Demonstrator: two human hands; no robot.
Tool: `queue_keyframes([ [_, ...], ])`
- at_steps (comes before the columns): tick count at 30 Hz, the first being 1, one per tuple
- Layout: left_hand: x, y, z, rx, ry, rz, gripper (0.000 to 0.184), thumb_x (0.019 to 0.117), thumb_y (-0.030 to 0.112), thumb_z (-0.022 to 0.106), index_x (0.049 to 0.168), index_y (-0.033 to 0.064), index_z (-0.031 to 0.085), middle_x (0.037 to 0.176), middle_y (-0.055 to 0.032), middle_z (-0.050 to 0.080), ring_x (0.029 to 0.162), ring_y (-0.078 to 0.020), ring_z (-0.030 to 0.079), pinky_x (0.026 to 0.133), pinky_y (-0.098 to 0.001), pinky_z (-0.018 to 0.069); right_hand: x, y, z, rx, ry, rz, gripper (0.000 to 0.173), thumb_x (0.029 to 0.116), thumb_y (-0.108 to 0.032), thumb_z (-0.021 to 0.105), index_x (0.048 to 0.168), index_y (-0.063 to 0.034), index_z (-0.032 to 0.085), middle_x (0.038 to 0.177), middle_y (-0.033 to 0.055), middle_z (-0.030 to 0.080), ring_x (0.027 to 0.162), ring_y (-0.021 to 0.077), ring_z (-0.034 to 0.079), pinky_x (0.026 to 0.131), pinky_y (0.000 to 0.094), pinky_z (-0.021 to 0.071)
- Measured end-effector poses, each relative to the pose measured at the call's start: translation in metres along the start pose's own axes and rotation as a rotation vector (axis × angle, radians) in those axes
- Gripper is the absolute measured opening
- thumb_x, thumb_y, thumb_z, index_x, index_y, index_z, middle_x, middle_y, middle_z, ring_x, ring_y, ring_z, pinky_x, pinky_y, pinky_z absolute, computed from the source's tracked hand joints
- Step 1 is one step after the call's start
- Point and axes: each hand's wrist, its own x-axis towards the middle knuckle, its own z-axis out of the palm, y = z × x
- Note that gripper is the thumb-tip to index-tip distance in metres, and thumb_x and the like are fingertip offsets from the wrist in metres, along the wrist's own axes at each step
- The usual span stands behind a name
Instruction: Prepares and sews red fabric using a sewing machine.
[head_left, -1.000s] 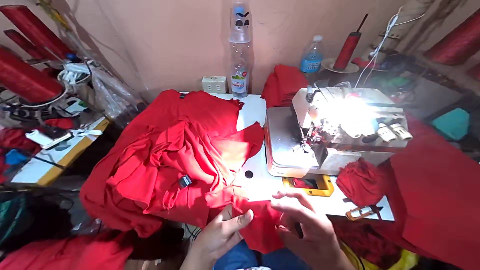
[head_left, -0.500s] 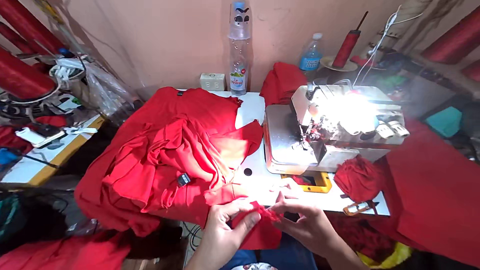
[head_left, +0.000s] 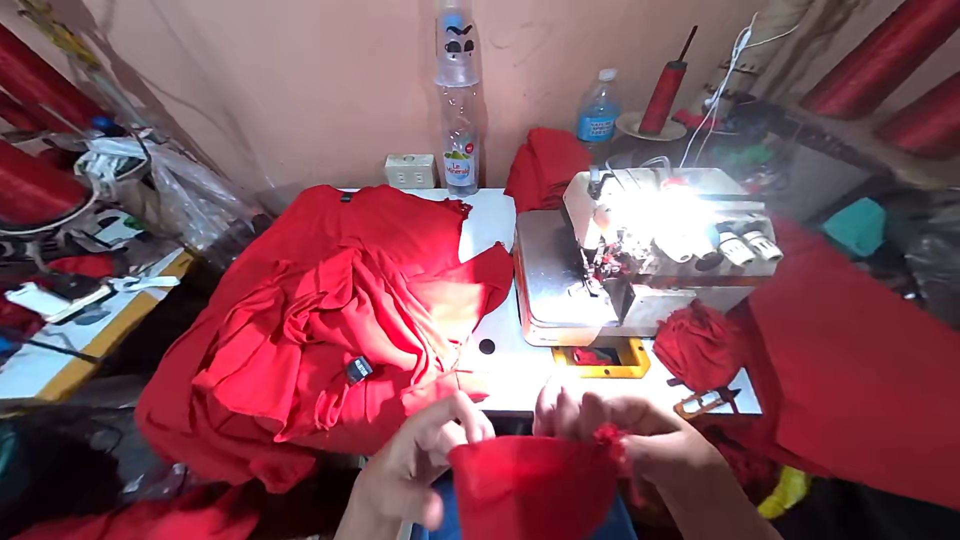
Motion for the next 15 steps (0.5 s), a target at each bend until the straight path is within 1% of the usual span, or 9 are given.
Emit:
queue_keyframes([
  [2,0.003,-0.010,0.001,-0.161,0.066,0.109,0.037,0.0946,0.038,0.068,0.129,0.0236,0.065,0.119,0.0122,0.069,0.107,0.0029,0.064,0.092,-0.0178,0.0525,-0.001,0.001,0.005,0.236,0.027,-0.021,0.023,0.1054,-0.028,0.053,0.120,-0.0205,0.070,0.118,-0.0117,0.068,0.116,-0.0005,0.058,0.101,0.0209,0.0442],
  [4,0.006,-0.016,0.000,0.079,0.059,0.116,0.017,0.0965,0.032,0.067,0.110,0.0216,0.067,0.094,0.0165,0.067,0.088,0.0104,0.060,0.084,-0.0099,0.0473,-0.003,-0.002,0.010,0.178,0.077,-0.045,0.027,0.1057,-0.026,0.050,0.125,-0.0212,0.069,0.118,-0.0117,0.068,0.115,-0.0015,0.058,0.099,0.0199,0.0450],
  [5,0.009,-0.017,0.000,0.328,0.025,0.078,0.018,0.0970,0.036,0.065,0.100,0.0187,0.062,0.088,0.0130,0.063,0.088,0.0098,0.057,0.090,-0.0103,0.0431,-0.002,-0.006,0.011,-0.033,0.104,-0.060,0.025,0.1062,-0.025,0.048,0.121,-0.0185,0.067,0.115,-0.0106,0.067,0.113,-0.0028,0.058,0.098,0.0175,0.0454],
  [6,0.012,-0.018,0.003,0.570,0.026,0.025,0.030,0.0944,0.044,0.066,0.095,0.0146,0.061,0.090,0.0060,0.063,0.096,0.0045,0.057,0.100,-0.0176,0.0384,-0.001,-0.010,0.013,-0.302,0.120,-0.080,0.021,0.1069,-0.025,0.047,0.113,-0.0130,0.064,0.109,-0.0058,0.064,0.111,-0.0014,0.057,0.097,0.0167,0.0451],
  [8,0.019,-0.025,0.018,0.939,0.126,-0.021,0.055,0.0850,0.066,0.066,0.100,0.0128,0.064,0.106,-0.0022,0.068,0.117,-0.0082,0.056,0.112,-0.0365,0.0326,0.002,-0.011,0.017,-0.777,0.120,-0.129,0.023,0.1075,-0.024,0.048,0.096,-0.0070,0.059,0.097,0.0053,0.061,0.105,0.0096,0.058,0.096,0.0224,0.0441],
  [9,0.022,-0.031,0.025,1.011,0.214,0.002,0.059,0.0828,0.069,0.066,0.103,0.0134,0.066,0.112,-0.0023,0.069,0.124,-0.0101,0.055,0.114,-0.0408,0.0318,0.002,-0.010,0.019,-0.913,0.111,-0.152,0.024,0.1074,-0.024,0.047,0.093,-0.0076,0.058,0.093,0.0068,0.062,0.103,0.0135,0.059,0.096,0.0271,0.0419],
  [10,0.024,-0.037,0.029,1.030,0.303,0.052,0.053,0.0845,0.064,0.067,0.105,0.0151,0.065,0.116,0.0012,0.069,0.126,-0.0066,0.055,0.115,-0.0374,0.0344,0.002,-0.009,0.020,-0.964,0.104,-0.172,0.025,0.1074,-0.024,0.047,0.092,-0.0082,0.057,0.091,0.0067,0.062,0.103,0.0148,0.059,0.099,0.0293,0.0411],
  [13,0.030,-0.050,0.025,0.936,0.440,0.231,0.017,0.0995,0.034,0.057,0.098,0.0185,0.065,0.116,0.0119,0.066,0.121,0.0041,0.055,0.110,-0.0241,0.0421,-0.001,-0.009,0.019,-0.694,0.100,-0.158,0.025,0.1080,-0.024,0.047,0.092,-0.0062,0.054,0.096,0.0062,0.059,0.109,0.0103,0.056,0.103,0.0241,0.0397],
  [15,0.026,-0.054,0.023,0.710,0.436,0.213,0.019,0.1014,0.023,0.050,0.088,0.0185,0.063,0.107,0.0132,0.066,0.113,0.0071,0.056,0.104,-0.0167,0.0408,-0.008,-0.005,0.017,-0.285,0.114,-0.096,0.020,0.1059,-0.023,0.047,0.100,-0.0094,0.061,0.101,-0.0025,0.061,0.107,0.0012,0.055,0.097,0.0187,0.0415],
])
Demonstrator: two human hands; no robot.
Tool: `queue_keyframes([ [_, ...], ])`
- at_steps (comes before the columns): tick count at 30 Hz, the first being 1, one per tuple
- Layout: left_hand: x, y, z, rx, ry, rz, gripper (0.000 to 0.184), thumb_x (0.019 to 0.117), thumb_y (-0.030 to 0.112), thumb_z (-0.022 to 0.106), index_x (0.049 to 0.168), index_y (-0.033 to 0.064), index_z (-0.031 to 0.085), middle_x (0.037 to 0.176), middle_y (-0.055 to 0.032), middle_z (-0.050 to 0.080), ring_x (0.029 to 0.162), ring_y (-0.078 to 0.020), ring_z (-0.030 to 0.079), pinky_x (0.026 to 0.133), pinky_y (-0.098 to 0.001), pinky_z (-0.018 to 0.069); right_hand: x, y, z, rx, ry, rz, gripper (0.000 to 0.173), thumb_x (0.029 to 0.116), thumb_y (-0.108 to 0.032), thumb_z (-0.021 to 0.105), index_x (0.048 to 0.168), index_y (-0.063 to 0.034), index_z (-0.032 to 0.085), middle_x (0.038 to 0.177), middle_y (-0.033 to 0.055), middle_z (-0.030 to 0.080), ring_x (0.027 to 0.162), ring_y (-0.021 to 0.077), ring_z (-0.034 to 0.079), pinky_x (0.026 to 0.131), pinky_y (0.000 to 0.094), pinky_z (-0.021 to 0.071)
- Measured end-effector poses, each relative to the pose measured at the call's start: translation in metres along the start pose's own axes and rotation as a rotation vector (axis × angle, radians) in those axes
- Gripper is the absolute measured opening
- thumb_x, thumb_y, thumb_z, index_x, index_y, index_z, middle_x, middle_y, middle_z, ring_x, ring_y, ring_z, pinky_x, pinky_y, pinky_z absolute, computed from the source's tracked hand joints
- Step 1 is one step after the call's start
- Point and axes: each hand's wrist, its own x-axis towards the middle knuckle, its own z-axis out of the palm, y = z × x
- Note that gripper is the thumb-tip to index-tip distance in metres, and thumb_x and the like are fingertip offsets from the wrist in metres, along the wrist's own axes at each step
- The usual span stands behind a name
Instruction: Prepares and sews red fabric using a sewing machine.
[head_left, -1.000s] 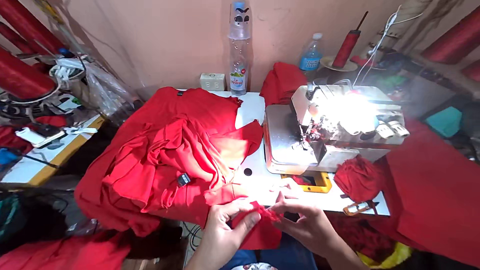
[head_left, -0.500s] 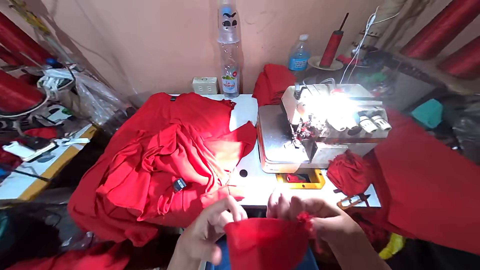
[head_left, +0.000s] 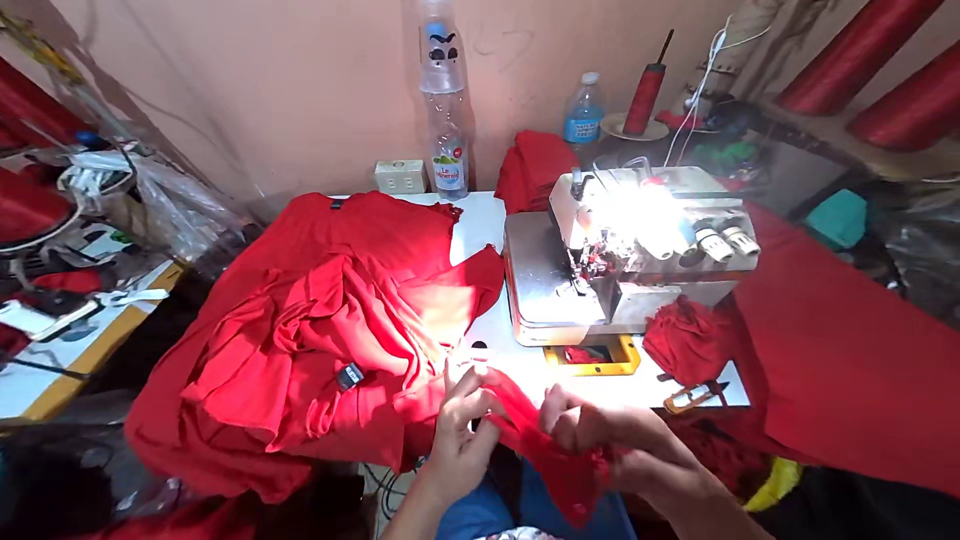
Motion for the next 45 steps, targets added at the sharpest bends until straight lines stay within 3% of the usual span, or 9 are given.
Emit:
queue_keyframes([
  [3,-0.019,0.005,-0.011,-0.793,-0.073,-0.302,0.030,0.1040,0.039,0.050,0.103,0.0280,0.078,0.109,0.0150,0.074,0.107,0.0036,0.065,0.095,-0.0181,0.0498,-0.005,0.004,0.001,0.552,0.029,0.165,0.023,0.1048,-0.029,0.052,0.109,-0.0240,0.074,0.100,-0.0181,0.070,0.099,-0.0079,0.061,0.091,0.0154,0.0470],
  [8,-0.036,-0.014,-0.007,-1.126,-0.469,-0.486,0.027,0.1006,0.025,0.056,0.123,0.0256,0.070,0.115,0.0170,0.070,0.105,0.0094,0.061,0.090,-0.0123,0.0471,0.005,0.002,-0.002,0.559,-0.065,0.191,0.019,0.1065,-0.025,0.051,0.113,-0.0215,0.068,0.104,-0.0146,0.068,0.100,-0.0060,0.061,0.089,0.0165,0.0489],
  [13,-0.039,-0.003,-0.022,-1.192,-0.018,-0.282,0.047,0.0954,0.043,0.061,0.129,0.0124,0.070,0.123,-0.0004,0.073,0.117,-0.0098,0.066,0.102,-0.0305,0.0517,0.003,0.009,0.003,0.257,-0.051,0.398,0.010,0.1061,-0.015,0.052,0.106,-0.0162,0.061,0.096,-0.0155,0.067,0.092,-0.0089,0.063,0.082,0.0134,0.0522],
  [18,-0.037,0.007,-0.060,-0.589,-0.557,-0.459,0.037,0.0979,0.044,0.064,0.125,0.0192,0.066,0.113,0.0134,0.071,0.103,0.0075,0.064,0.089,-0.0145,0.0520,0.002,0.027,0.009,0.080,-0.233,0.321,0.018,0.1021,-0.011,0.058,0.100,0.0050,0.065,0.082,-0.0001,0.065,0.076,-0.0041,0.060,0.071,0.0137,0.0500],
  [22,-0.047,0.026,-0.084,-0.266,-0.398,-0.371,0.020,0.1018,0.036,0.061,0.100,0.0176,0.069,0.112,0.0110,0.065,0.113,0.0042,0.057,0.097,-0.0156,0.0467,0.006,0.049,0.008,0.054,-0.144,0.480,0.012,0.0994,-0.015,0.063,0.095,-0.0040,0.066,0.076,-0.0090,0.064,0.070,-0.0081,0.058,0.066,0.0119,0.0485],
  [25,-0.047,0.039,-0.082,-0.028,-0.105,-0.445,0.016,0.0969,0.034,0.067,0.092,0.0190,0.070,0.090,0.0164,0.067,0.086,0.0111,0.060,0.076,-0.0099,0.0506,0.018,0.068,0.013,-0.164,-0.001,0.551,0.016,0.0977,-0.018,0.064,0.095,-0.0029,0.068,0.078,-0.0068,0.064,0.072,-0.0070,0.058,0.068,0.0134,0.0491],
  [31,-0.036,0.013,-0.067,0.711,0.087,-0.356,0.019,0.0853,0.020,0.070,0.087,0.0018,0.075,0.094,-0.0085,0.070,0.080,-0.0019,0.064,0.069,-0.0134,0.0516,0.040,0.105,0.022,-0.812,0.079,0.612,0.025,0.0933,-0.022,0.069,0.104,-0.0002,0.074,0.111,0.0204,0.069,0.103,0.0337,0.066,0.089,0.0497,0.0522],
  [38,-0.031,0.004,-0.073,0.876,-0.052,-0.379,0.017,0.0864,0.021,0.067,0.089,0.0079,0.079,0.116,-0.0096,0.073,0.077,-0.0146,0.071,0.064,-0.0320,0.0592,0.026,0.111,0.021,-0.809,0.148,0.381,0.018,0.0869,-0.016,0.071,0.090,0.0015,0.071,0.082,0.0139,0.066,0.077,0.0245,0.064,0.072,0.0386,0.0518],
  [45,-0.025,0.021,-0.070,0.599,-0.007,-0.264,0.016,0.0791,0.021,0.075,0.079,0.0053,0.073,0.088,-0.0026,0.070,0.072,0.0061,0.059,0.063,-0.0070,0.0478,0.021,0.096,0.018,-0.840,0.269,0.143,0.011,0.0799,-0.012,0.073,0.077,-0.0032,0.068,0.076,0.0079,0.067,0.072,0.0085,0.064,0.064,0.0171,0.0514],
])
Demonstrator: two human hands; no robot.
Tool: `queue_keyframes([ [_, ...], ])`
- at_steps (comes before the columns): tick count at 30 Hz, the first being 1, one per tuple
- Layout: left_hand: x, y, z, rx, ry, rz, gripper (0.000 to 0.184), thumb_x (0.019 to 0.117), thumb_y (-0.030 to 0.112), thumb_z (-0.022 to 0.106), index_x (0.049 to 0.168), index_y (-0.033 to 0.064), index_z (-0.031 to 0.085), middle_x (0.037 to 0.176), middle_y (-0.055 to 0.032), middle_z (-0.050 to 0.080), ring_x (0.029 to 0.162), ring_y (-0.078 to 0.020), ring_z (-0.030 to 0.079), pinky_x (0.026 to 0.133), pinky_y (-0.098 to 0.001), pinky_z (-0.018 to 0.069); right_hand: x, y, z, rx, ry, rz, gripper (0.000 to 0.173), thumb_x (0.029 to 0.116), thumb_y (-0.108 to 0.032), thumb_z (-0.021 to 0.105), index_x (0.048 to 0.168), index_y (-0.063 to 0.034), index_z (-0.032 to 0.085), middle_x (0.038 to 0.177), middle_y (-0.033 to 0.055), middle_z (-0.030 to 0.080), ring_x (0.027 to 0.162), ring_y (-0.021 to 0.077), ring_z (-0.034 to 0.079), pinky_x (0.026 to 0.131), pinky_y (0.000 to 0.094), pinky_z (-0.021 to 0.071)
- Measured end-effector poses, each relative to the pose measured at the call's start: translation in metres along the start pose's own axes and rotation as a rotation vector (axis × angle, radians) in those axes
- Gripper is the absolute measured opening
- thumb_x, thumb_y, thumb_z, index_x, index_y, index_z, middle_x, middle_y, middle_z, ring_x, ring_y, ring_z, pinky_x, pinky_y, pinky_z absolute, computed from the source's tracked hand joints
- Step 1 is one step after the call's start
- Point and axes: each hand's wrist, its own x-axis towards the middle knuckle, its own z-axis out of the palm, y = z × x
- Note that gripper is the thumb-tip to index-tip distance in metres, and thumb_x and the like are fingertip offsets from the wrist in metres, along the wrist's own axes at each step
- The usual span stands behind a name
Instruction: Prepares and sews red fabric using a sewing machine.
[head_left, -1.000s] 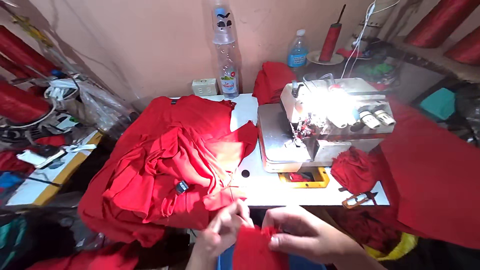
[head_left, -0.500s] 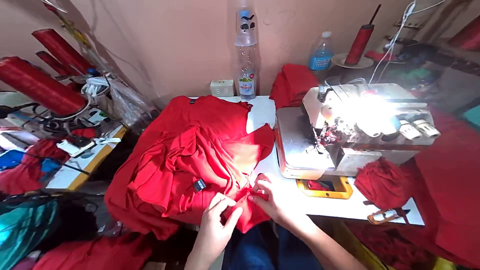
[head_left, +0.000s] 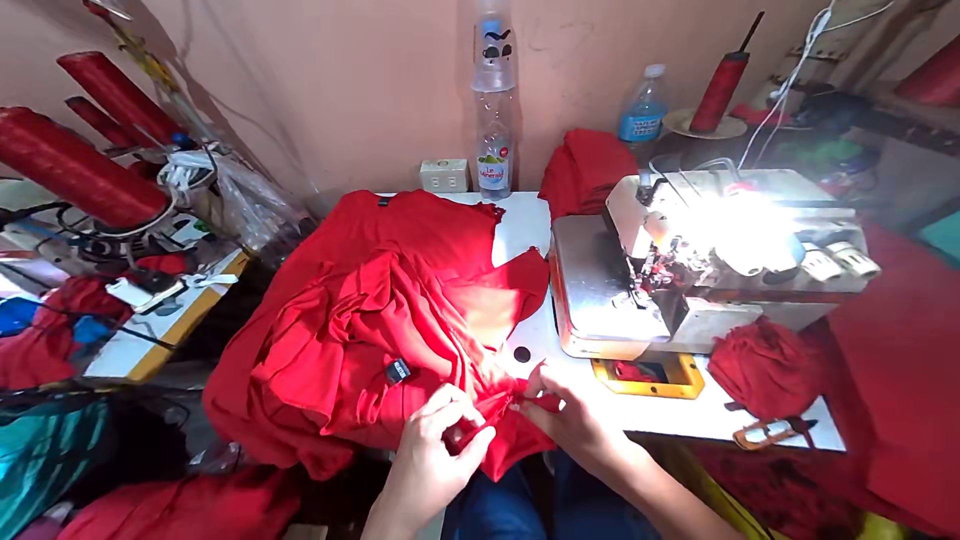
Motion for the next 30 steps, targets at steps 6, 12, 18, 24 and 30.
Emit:
queue_keyframes([
  [6,0.005,0.034,0.012,0.065,0.103,-0.142,0.021,0.0767,0.010,0.073,0.096,0.0002,0.071,0.081,-0.0040,0.072,0.063,0.0024,0.063,0.058,-0.0115,0.0513,-0.004,-0.004,-0.017,-0.291,0.220,-0.175,0.025,0.0890,-0.012,0.064,0.108,0.0002,0.075,0.085,0.0099,0.073,0.076,0.0128,0.068,0.074,0.0177,0.0531],
  [12,0.090,0.068,0.065,0.178,0.065,0.241,0.020,0.0964,0.008,0.056,0.099,0.0008,0.074,0.102,-0.0126,0.071,0.102,-0.0172,0.068,0.092,-0.0255,0.0542,-0.004,0.022,-0.050,-0.307,0.666,-0.015,0.020,0.0898,-0.012,0.062,0.087,0.0038,0.074,0.082,0.0100,0.071,0.080,0.0010,0.066,0.076,0.0106,0.0514],
  [18,0.164,0.072,0.129,0.377,-0.196,0.115,0.024,0.0937,0.023,0.063,0.095,0.0015,0.074,0.095,-0.0167,0.070,0.104,-0.0408,0.063,0.084,-0.0595,0.0457,-0.010,0.013,-0.064,0.753,0.971,0.651,0.013,0.0968,0.003,0.053,0.087,-0.0035,0.059,0.073,0.0004,0.068,0.065,0.0070,0.067,0.063,0.0240,0.0590],
  [24,0.170,0.081,0.122,0.312,-0.330,-0.056,0.029,0.0904,0.028,0.068,0.096,0.0005,0.075,0.099,-0.0199,0.070,0.107,-0.0397,0.063,0.098,-0.0662,0.0382,-0.037,0.004,-0.075,0.804,0.847,0.781,0.014,0.0952,-0.001,0.050,0.091,-0.0065,0.063,0.079,-0.0007,0.070,0.070,0.0078,0.070,0.066,0.0256,0.0610],
  [30,0.205,0.062,0.136,0.365,-0.401,-0.121,0.024,0.0944,0.028,0.069,0.097,0.0055,0.076,0.098,-0.0127,0.072,0.107,-0.0332,0.061,0.097,-0.0607,0.0373,-0.006,0.036,-0.071,0.334,0.853,0.462,0.008,0.0860,0.003,0.064,0.084,-0.0044,0.061,0.073,-0.0057,0.064,0.060,-0.0029,0.061,0.057,0.0140,0.0540],
])
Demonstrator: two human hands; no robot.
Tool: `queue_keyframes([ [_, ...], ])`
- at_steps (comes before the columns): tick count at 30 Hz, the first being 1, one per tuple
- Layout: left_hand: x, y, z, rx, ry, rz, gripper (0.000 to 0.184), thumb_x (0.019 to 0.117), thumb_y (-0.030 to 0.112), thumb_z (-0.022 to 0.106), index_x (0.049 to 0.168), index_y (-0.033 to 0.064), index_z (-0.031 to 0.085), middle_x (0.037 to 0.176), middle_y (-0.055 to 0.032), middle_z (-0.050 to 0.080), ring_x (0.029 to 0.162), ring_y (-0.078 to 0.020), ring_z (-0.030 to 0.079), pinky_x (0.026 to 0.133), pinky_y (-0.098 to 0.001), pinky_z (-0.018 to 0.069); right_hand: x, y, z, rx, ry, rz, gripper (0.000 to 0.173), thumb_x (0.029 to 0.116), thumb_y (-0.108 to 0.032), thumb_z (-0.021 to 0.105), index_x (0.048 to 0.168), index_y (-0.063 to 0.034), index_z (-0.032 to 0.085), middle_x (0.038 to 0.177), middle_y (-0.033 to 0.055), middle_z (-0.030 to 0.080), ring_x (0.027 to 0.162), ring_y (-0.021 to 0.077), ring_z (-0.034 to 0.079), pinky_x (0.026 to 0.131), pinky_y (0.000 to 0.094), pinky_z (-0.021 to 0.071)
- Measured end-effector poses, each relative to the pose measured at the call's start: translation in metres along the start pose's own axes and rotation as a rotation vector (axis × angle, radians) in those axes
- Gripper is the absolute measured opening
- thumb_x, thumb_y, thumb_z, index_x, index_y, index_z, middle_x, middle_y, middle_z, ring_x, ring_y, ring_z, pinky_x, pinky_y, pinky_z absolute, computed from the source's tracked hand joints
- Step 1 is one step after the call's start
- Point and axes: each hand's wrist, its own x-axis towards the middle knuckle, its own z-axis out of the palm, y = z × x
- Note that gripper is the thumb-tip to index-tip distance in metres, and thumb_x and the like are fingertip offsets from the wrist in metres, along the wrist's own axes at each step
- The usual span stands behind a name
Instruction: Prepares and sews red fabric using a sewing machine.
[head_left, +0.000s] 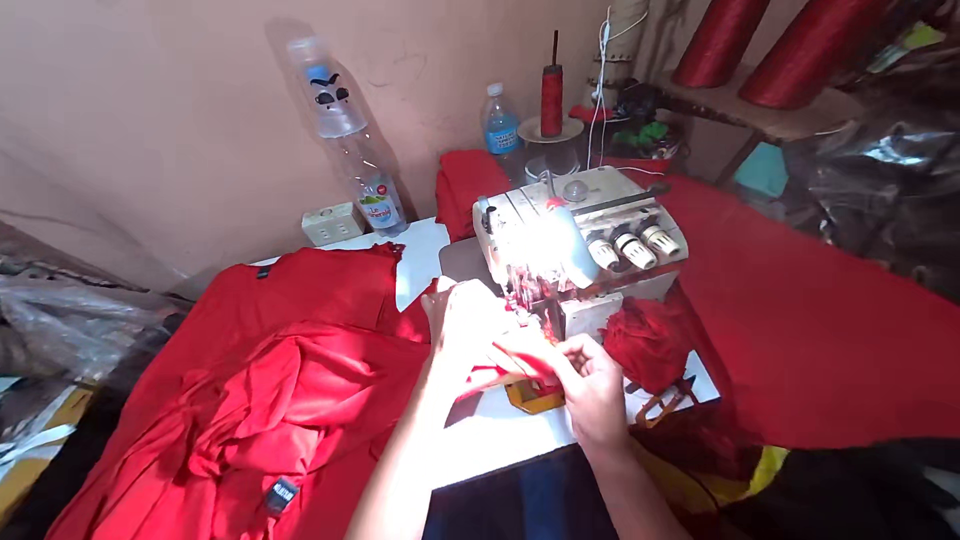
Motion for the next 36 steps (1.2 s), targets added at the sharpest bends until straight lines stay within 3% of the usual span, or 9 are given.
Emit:
queue_keyframes([
  [4,0.003,-0.025,-0.012,-0.215,0.093,0.198,0.019,0.0883,0.019,0.073,0.103,0.0076,0.072,0.115,-0.0134,0.066,0.116,-0.0324,0.055,0.097,-0.0533,0.0430,0.011,0.008,0.011,0.026,0.003,-0.028,0.014,0.0838,0.005,0.063,0.080,-0.0060,0.057,0.066,-0.0071,0.056,0.052,-0.0037,0.051,0.050,0.0125,0.0464],
  [9,0.002,-0.023,-0.046,-0.104,-0.388,0.398,0.036,0.0967,0.034,0.062,0.116,0.0062,0.073,0.118,-0.0110,0.067,0.121,-0.0266,0.053,0.107,-0.0525,0.0337,0.013,0.011,0.011,-0.033,-0.008,-0.084,0.009,0.0844,0.002,0.065,0.083,-0.0036,0.058,0.066,-0.0076,0.054,0.053,-0.0063,0.049,0.052,0.0098,0.0440],
  [13,0.003,-0.009,-0.060,-0.168,-0.463,0.466,0.034,0.0988,0.033,0.061,0.115,0.0047,0.071,0.120,-0.0101,0.067,0.120,-0.0191,0.056,0.106,-0.0405,0.0414,0.009,0.019,0.008,-0.274,0.098,-0.489,0.023,0.0849,-0.011,0.073,0.096,0.0059,0.062,0.086,0.0064,0.061,0.070,-0.0027,0.054,0.063,0.0085,0.0453],
  [16,0.001,-0.002,-0.074,-0.244,-0.510,0.464,0.033,0.1015,0.024,0.058,0.120,-0.0024,0.066,0.118,-0.0156,0.065,0.114,-0.0177,0.059,0.101,-0.0362,0.0457,0.013,0.017,0.010,-0.521,0.140,-0.806,0.026,0.0870,-0.027,0.074,0.097,-0.0081,0.060,0.102,0.0101,0.059,0.096,0.0089,0.057,0.084,0.0127,0.0461],
  [19,-0.001,-0.003,-0.080,-0.250,-0.506,0.575,0.043,0.0861,0.023,0.074,0.120,-0.0019,0.065,0.116,-0.0122,0.066,0.112,-0.0126,0.059,0.101,-0.0289,0.0463,0.026,0.002,0.019,-0.548,0.102,-0.926,0.015,0.0894,-0.024,0.070,0.088,-0.0101,0.076,0.097,0.0156,0.066,0.097,0.0192,0.061,0.087,0.0221,0.0478],
  [23,0.002,-0.002,-0.069,-0.166,-0.176,0.466,0.046,0.0831,0.016,0.073,0.122,-0.0065,0.065,0.116,-0.0221,0.068,0.115,-0.0335,0.061,0.102,-0.0576,0.0407,0.038,-0.029,0.016,-0.268,-0.323,-0.558,0.020,0.0945,-0.013,0.062,0.095,0.0017,0.076,0.090,0.0059,0.073,0.082,-0.0004,0.066,0.077,0.0137,0.0538],
  [26,0.011,-0.012,-0.060,-0.287,-0.058,0.462,0.030,0.0891,0.004,0.063,0.117,-0.0071,0.066,0.113,-0.0188,0.068,0.107,-0.0218,0.065,0.097,-0.0346,0.0521,0.054,-0.052,0.007,-0.145,-0.603,-0.135,0.014,0.0985,-0.012,0.054,0.098,-0.0024,0.064,0.072,-0.0060,0.057,0.055,-0.0028,0.050,0.052,0.0157,0.0457],
  [32,0.004,-0.003,-0.064,0.268,-0.536,0.535,0.025,0.0957,0.022,0.064,0.112,0.0044,0.068,0.106,-0.0173,0.067,0.113,-0.0403,0.058,0.099,-0.0673,0.0352,0.055,-0.066,-0.013,0.000,-0.547,-0.140,0.055,0.0934,-0.002,0.056,0.142,0.0141,0.034,0.101,0.0004,0.070,0.080,-0.0022,0.066,0.071,0.0172,0.0565],
  [36,0.002,0.002,-0.074,0.323,-0.581,0.612,0.033,0.0837,0.017,0.075,0.112,0.0008,0.070,0.124,-0.0221,0.060,0.129,-0.0452,0.045,0.106,-0.0695,0.0253,0.048,-0.048,-0.012,0.189,-0.457,-0.176,0.046,0.0984,-0.027,0.057,0.130,0.0005,0.038,0.111,-0.0062,0.066,0.094,-0.0001,0.067,0.078,0.0207,0.0584],
])
